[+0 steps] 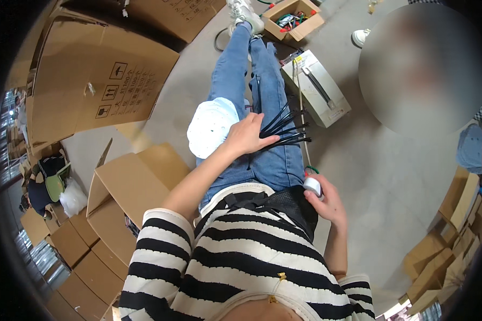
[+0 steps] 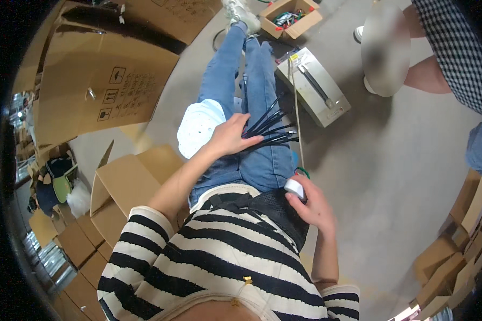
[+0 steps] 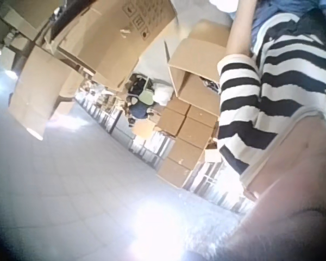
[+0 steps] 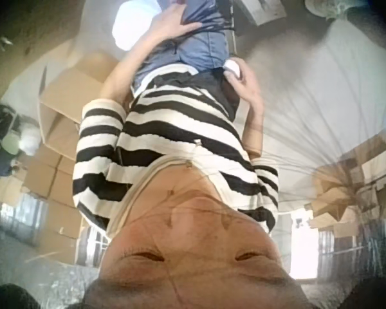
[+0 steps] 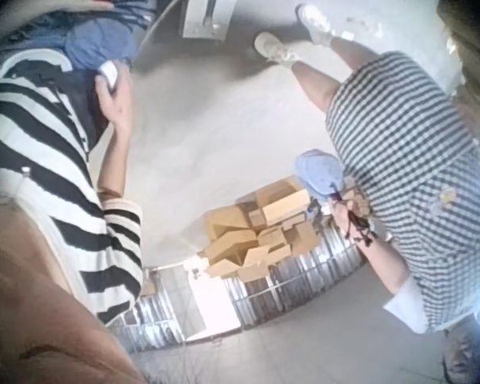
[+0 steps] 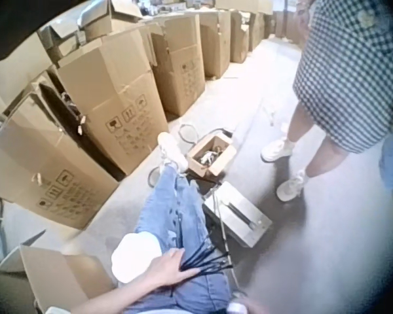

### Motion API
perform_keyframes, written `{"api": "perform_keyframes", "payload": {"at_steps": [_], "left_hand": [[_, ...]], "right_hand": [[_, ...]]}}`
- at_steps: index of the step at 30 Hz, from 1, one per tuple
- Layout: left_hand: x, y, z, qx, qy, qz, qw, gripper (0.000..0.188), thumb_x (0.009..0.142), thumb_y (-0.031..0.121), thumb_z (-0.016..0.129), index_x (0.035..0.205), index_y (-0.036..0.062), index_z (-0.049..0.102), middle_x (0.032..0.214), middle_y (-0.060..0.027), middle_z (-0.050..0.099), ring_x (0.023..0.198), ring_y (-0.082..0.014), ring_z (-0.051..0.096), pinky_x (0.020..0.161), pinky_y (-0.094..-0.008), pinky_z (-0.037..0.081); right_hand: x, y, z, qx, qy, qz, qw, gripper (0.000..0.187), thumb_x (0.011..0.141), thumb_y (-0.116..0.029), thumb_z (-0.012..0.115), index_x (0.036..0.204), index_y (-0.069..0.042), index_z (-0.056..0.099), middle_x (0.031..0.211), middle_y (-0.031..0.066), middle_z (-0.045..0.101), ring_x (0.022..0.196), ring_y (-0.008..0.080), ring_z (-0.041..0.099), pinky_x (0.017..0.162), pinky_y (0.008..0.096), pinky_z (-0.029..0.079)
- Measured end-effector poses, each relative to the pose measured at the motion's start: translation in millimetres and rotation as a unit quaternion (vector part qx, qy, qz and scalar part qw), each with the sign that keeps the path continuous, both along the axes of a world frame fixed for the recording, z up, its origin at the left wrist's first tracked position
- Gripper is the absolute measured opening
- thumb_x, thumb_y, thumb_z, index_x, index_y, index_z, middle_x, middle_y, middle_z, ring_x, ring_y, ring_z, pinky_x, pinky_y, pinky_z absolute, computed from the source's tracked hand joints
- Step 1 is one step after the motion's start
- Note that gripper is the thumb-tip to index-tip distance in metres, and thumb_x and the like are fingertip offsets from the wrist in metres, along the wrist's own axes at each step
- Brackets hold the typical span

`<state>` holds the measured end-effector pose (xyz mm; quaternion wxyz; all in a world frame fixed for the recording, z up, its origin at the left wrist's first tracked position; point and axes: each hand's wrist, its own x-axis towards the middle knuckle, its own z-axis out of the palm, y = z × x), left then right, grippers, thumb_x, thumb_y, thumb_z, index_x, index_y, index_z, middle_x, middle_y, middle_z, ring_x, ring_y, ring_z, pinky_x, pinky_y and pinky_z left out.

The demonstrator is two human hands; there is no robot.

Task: The person sits on the floor in a warehouse and tests a white electronic device with multiple wires. They connect the wires to a small white control unit and repeatedly press a button to activate the device, which lights up in various colors.

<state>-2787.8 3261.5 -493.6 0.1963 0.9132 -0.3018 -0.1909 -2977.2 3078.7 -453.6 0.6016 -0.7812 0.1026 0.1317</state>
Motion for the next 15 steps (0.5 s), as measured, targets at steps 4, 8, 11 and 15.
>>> {"api": "perform_keyframes", "payload": {"at_steps": [4,8,11,15], "left_hand": [[-1,-16,-11,-0.017,0.074,0.103,0.992,0.071,0.066,0.041,0.061,0.114,-0.0049,0.035,0.107,-0.0207,0.043,0.094,-0.0323,0.048,0.076,-0.0364,0.041],[-32,-4,-22,-0.098,-0.044,0.031,0.994,0.067,0.063,0.029,0.066,0.114,-0.0023,0.036,0.117,-0.0199,0.038,0.103,-0.0305,0.042,0.087,-0.0354,0.034],[-47,20,-9,-0.079,-0.081,-0.219,0.969,0.058,0.062,0.025,0.065,0.111,0.0053,0.043,0.118,-0.0142,0.039,0.105,-0.0278,0.041,0.089,-0.0391,0.031],[-41,20,12,-0.074,-0.105,-0.258,0.958,0.048,0.061,0.021,0.064,0.106,0.0107,0.048,0.116,-0.0098,0.041,0.104,-0.0267,0.042,0.089,-0.0438,0.03]], "right_hand": [[-6,5,1,0.058,0.065,-0.113,0.99,0.033,0.07,-0.011,0.056,0.1,-0.004,0.044,0.081,0.006,0.049,0.074,0.0136,0.047,0.066,0.0259,0.039],[-10,2,0,0.038,0.071,-0.139,0.987,0.034,0.067,-0.006,0.053,0.099,-0.004,0.042,0.083,0.0059,0.047,0.074,0.0134,0.046,0.066,0.0258,0.038],[-20,-4,-11,0.037,0.062,-0.14,0.988,0.034,0.064,-0.003,0.051,0.097,-0.005,0.042,0.08,0.0027,0.044,0.072,0.0104,0.043,0.063,0.0233,0.036],[-13,0,-4,-0.015,0.101,-0.176,0.979,0.034,0.065,-0.003,0.053,0.097,-0.003,0.042,0.081,0.0039,0.046,0.074,0.0114,0.046,0.067,0.0245,0.038]]}}
